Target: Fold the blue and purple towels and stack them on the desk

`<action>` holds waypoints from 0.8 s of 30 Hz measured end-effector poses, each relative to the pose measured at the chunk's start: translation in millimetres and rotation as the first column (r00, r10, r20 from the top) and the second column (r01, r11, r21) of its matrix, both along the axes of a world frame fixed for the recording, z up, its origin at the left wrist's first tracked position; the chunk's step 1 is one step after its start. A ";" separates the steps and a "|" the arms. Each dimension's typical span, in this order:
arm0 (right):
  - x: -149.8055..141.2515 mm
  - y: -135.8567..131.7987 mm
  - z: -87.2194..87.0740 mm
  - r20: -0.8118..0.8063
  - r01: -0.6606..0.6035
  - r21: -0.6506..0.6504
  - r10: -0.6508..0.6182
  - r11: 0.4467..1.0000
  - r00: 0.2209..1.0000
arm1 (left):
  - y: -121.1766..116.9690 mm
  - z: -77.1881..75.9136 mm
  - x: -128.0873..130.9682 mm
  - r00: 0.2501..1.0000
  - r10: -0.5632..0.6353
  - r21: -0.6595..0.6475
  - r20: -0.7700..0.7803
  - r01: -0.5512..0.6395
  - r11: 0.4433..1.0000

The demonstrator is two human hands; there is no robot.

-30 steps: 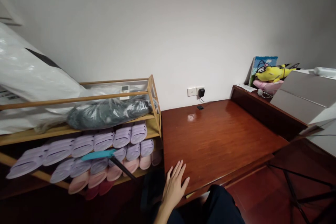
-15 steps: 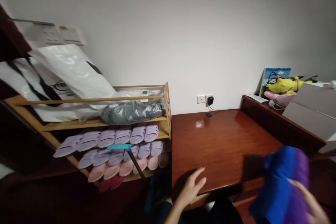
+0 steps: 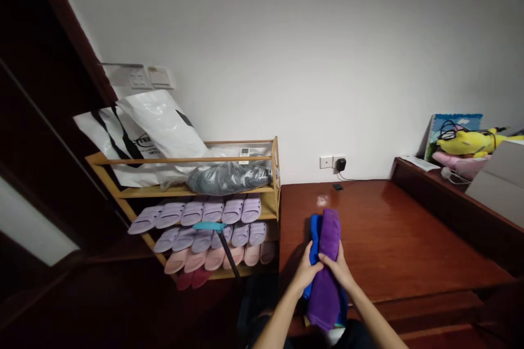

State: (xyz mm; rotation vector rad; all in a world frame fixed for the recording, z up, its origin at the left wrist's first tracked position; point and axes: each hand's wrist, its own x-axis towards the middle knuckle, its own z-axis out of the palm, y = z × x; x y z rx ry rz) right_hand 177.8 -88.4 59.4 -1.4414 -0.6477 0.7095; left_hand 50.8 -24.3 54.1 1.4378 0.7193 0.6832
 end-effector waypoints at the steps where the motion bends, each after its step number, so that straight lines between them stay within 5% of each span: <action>1: -4.9 -5.6 -6.6 0.048 -0.010 -0.022 0.011 1.000 0.999 | 0.1 -4.8 0.3 0.999 0.028 0.020 -0.015 -0.028 0.999; 8: 10.0 -25.6 -22.9 0.486 -0.024 -0.347 0.202 0.937 0.851 | -6.1 -17.3 -4.9 0.970 0.171 0.159 -0.173 -0.144 0.977; 11: 40.9 -28.8 -17.8 0.627 0.138 -0.450 0.202 0.882 0.752 | 0.5 -10.7 -20.1 0.942 0.209 0.237 -0.262 -0.147 0.960; 15: 79.4 -39.0 -12.5 0.829 0.413 -0.496 0.274 0.764 0.488 | -0.5 2.1 -43.2 0.874 0.277 0.365 -0.399 -0.125 0.922; 20: 77.1 -58.9 -30.6 0.949 0.546 -0.315 0.238 0.776 0.209 | -37.2 -7.4 -48.6 0.646 0.398 0.660 -0.651 0.223 0.717; 24: 79.6 -74.5 -54.6 0.946 0.511 -0.321 0.299 0.798 0.127 | -58.4 -28.9 -41.6 0.640 0.443 0.745 -0.628 0.330 0.580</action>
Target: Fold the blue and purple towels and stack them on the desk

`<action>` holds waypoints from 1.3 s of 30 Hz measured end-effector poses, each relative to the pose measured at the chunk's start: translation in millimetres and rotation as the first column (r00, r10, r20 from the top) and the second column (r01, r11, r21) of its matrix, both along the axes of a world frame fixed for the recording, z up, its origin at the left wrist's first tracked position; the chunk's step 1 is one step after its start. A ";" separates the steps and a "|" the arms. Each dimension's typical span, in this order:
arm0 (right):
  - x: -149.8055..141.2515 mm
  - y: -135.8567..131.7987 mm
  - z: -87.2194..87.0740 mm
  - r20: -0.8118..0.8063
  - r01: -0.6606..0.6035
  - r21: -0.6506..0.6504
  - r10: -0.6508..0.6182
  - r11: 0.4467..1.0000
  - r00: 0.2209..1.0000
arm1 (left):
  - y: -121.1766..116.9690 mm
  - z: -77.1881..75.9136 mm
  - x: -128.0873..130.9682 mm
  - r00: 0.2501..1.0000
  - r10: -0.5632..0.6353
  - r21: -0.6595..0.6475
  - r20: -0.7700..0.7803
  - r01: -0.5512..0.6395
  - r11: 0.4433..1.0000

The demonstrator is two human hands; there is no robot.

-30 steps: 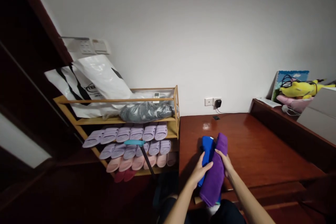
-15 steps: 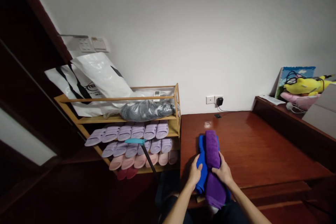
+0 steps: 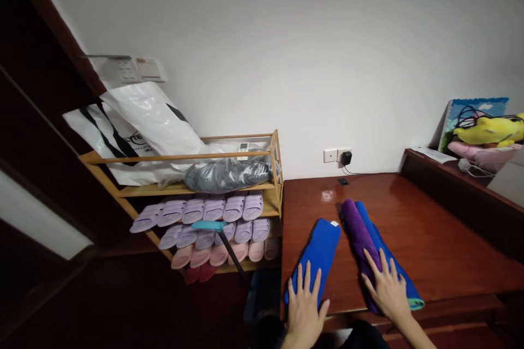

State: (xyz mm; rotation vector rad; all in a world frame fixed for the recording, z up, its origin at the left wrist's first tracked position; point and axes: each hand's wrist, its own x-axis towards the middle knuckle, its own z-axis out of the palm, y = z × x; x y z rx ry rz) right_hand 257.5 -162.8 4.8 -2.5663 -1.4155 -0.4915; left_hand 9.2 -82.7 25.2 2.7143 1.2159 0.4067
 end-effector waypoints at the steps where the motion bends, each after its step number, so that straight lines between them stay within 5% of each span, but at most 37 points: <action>1: 7.2 -1.4 -3.0 -0.003 0.006 -0.021 -0.006 1.000 1.000 | -1.2 -3.0 1.7 1.000 0.005 0.038 0.000 -0.005 0.999; 15: 165.0 43.9 -6.9 -0.134 0.278 -0.083 -0.287 0.957 0.948 | 0.1 -6.0 9.5 0.998 0.063 0.303 -0.015 -0.056 0.951; 23: 239.8 57.5 -21.2 -0.204 0.182 -0.109 -0.201 0.977 0.958 | 2.3 -29.0 18.2 0.992 0.126 0.074 -0.008 -0.125 0.989; 34: 297.8 74.0 -39.5 -0.221 0.162 -0.052 -0.169 0.985 0.961 | 11.0 -61.2 15.3 0.992 0.125 0.085 -0.029 -0.122 0.989; 39: 248.6 92.9 -22.8 -0.057 0.226 0.003 -0.225 0.974 0.973 | 7.7 -50.7 18.5 0.993 0.116 0.082 -0.035 -0.112 0.990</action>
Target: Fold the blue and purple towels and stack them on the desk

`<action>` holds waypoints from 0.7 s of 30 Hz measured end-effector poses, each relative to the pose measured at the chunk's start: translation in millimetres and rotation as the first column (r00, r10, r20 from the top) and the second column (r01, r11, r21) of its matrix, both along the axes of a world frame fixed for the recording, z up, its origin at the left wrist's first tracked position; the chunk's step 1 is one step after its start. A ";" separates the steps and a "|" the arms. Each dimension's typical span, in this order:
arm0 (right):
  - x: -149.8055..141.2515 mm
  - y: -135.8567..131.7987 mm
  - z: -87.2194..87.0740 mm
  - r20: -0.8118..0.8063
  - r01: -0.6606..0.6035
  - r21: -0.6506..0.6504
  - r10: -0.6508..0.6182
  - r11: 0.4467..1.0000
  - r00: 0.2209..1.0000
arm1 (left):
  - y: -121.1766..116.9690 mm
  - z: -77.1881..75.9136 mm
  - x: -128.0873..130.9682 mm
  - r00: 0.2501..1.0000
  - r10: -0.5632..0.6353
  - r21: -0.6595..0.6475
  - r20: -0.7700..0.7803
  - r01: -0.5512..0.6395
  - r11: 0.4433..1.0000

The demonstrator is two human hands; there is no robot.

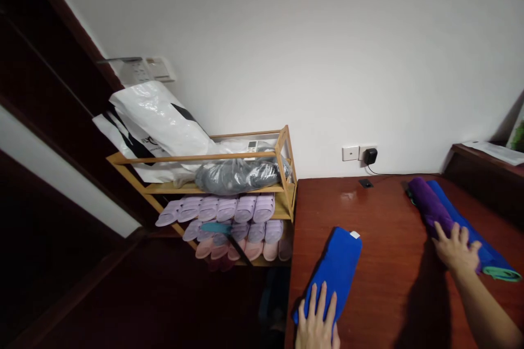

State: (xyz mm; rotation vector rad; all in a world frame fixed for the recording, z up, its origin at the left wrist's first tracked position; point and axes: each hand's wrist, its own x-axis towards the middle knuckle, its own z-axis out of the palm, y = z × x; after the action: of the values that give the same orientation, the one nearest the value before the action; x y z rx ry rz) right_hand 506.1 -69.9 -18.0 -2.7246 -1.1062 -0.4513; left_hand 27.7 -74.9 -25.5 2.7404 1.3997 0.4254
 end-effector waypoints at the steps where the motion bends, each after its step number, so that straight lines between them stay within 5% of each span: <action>1: -21.2 3.2 4.4 0.023 -0.030 -0.001 0.030 1.000 0.999 | -0.5 3.5 0.0 1.000 -0.003 0.006 0.006 0.003 1.000; 5: -133.0 8.9 23.2 0.023 -0.303 0.045 0.302 0.952 0.953 | -2.1 22.3 -4.9 0.998 -0.058 -0.024 0.022 0.058 0.998; 6: -163.6 8.6 26.8 0.014 -0.437 0.052 0.437 0.898 0.899 | -2.6 27.8 -7.1 0.996 -0.089 -0.043 0.025 0.090 0.995; 9: -243.0 6.4 32.3 -0.091 -0.794 -0.009 0.791 0.607 0.606 | -4.2 43.9 -13.8 0.984 -0.166 -0.093 0.066 0.171 0.981; 11: -276.4 4.9 34.6 -0.149 -0.829 -0.015 0.819 0.559 0.555 | -4.0 53.2 -17.8 0.975 -0.197 -0.119 0.106 0.209 0.971; 15: -294.3 -8.9 46.0 -0.164 -0.783 -0.018 0.771 0.621 0.615 | 4.2 67.6 -31.3 0.952 -0.283 -0.169 0.115 0.299 0.939; 21: -274.7 -74.9 58.5 -0.195 -0.830 -0.076 0.809 0.552 0.555 | 26.0 74.3 -73.8 0.966 -0.244 -0.146 0.090 0.255 0.956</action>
State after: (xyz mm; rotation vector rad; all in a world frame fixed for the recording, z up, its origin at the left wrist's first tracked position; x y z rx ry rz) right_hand 231.4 -144.8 40.5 -1.9127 -2.2446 -0.0056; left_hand -46.1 -49.0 48.8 2.6951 1.0059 0.3770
